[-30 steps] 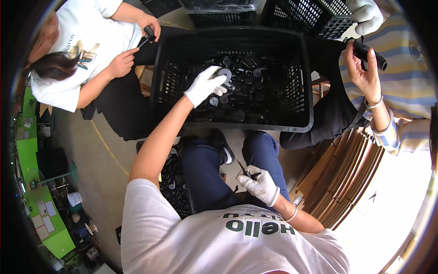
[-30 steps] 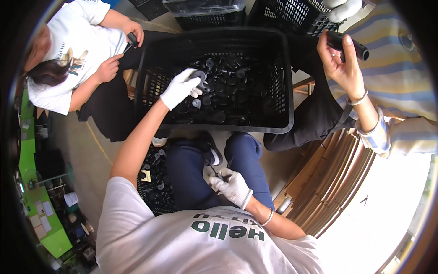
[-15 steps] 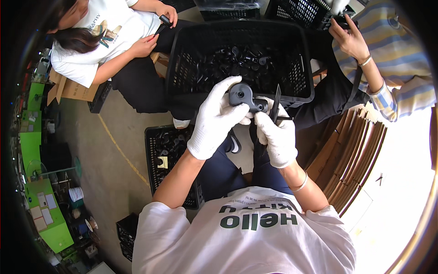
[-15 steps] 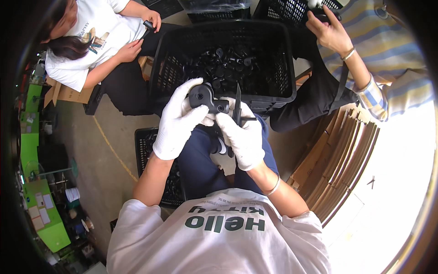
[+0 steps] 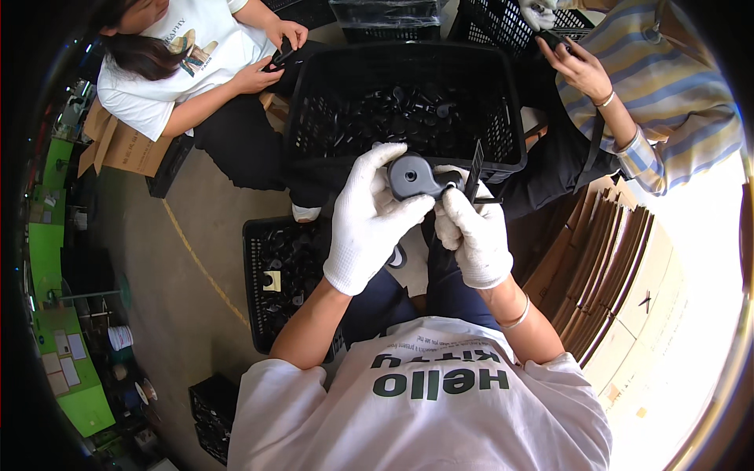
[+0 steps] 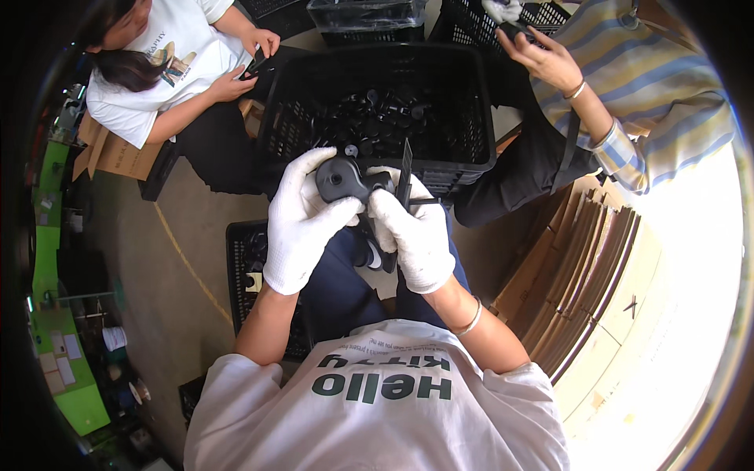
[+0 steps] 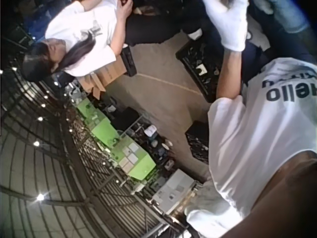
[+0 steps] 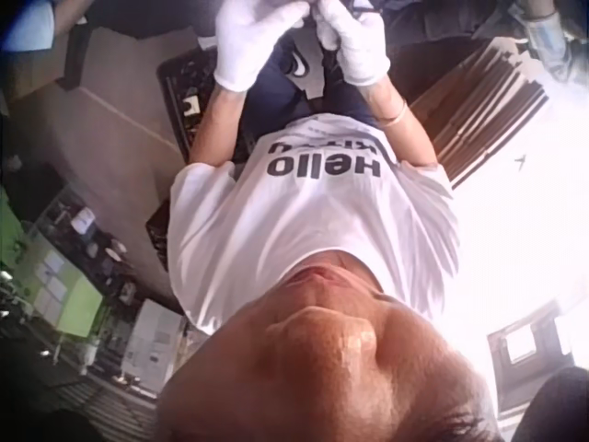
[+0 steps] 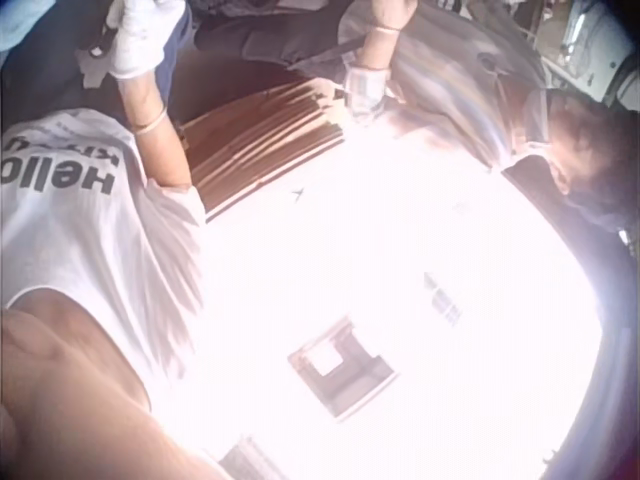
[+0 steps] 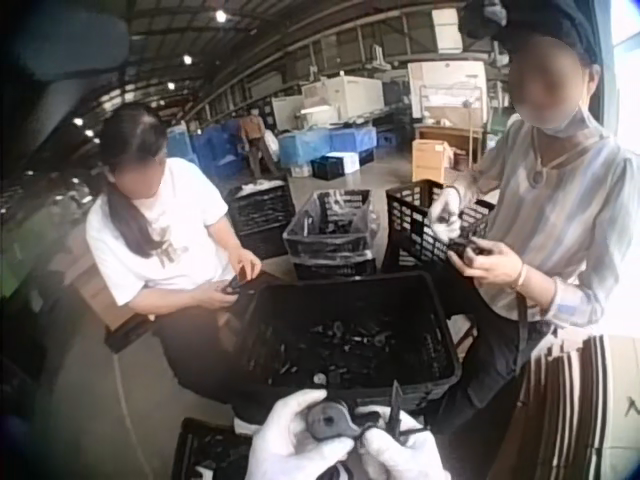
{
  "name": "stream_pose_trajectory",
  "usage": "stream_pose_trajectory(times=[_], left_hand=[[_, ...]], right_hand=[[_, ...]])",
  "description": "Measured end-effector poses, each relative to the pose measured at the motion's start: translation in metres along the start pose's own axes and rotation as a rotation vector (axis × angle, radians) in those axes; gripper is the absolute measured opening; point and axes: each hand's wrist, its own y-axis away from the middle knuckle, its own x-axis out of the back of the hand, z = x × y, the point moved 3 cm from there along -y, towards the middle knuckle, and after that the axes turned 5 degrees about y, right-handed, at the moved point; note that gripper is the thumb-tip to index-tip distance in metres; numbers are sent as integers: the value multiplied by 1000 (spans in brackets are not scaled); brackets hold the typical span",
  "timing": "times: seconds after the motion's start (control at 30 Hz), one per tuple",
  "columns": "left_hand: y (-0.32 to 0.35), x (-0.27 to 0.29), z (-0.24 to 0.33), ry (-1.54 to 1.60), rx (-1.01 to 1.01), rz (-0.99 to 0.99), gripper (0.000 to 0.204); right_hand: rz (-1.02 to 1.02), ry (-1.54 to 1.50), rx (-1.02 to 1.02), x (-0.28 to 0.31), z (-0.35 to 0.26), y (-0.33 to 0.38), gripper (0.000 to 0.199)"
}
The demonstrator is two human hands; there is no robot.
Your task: The person repeatedly retrieves plastic components from a basket, trims excess material from each piece using a small blade, and deposits the finished components into a separate container.
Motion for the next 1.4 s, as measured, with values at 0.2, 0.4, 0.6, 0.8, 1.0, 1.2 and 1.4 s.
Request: stream_pose_trajectory(times=[0.2,0.4,0.6,0.8,1.0,1.2,1.4], left_hand=[[4,-7,-2,-45,-105,14,54],[4,-8,-6,-37,-79,53,54],[5,-12,-9,-38,3,127,38],[3,-7,-26,76,77,95,27],[7,-6,-28,184,152,51,34],[12,-11,-17,117,114,-4,54],[8,-12,-21,133,24,4,59]], right_hand=[[-9,-125,-12,3,4,1,30],[49,53,20,-2,-2,8,28],[33,57,50,0,-7,13,29],[47,92,136,4,-1,10,33],[105,197,74,5,-4,10,26],[30,-57,-102,20,16,0,34],[-15,-87,-97,15,22,0,37]])
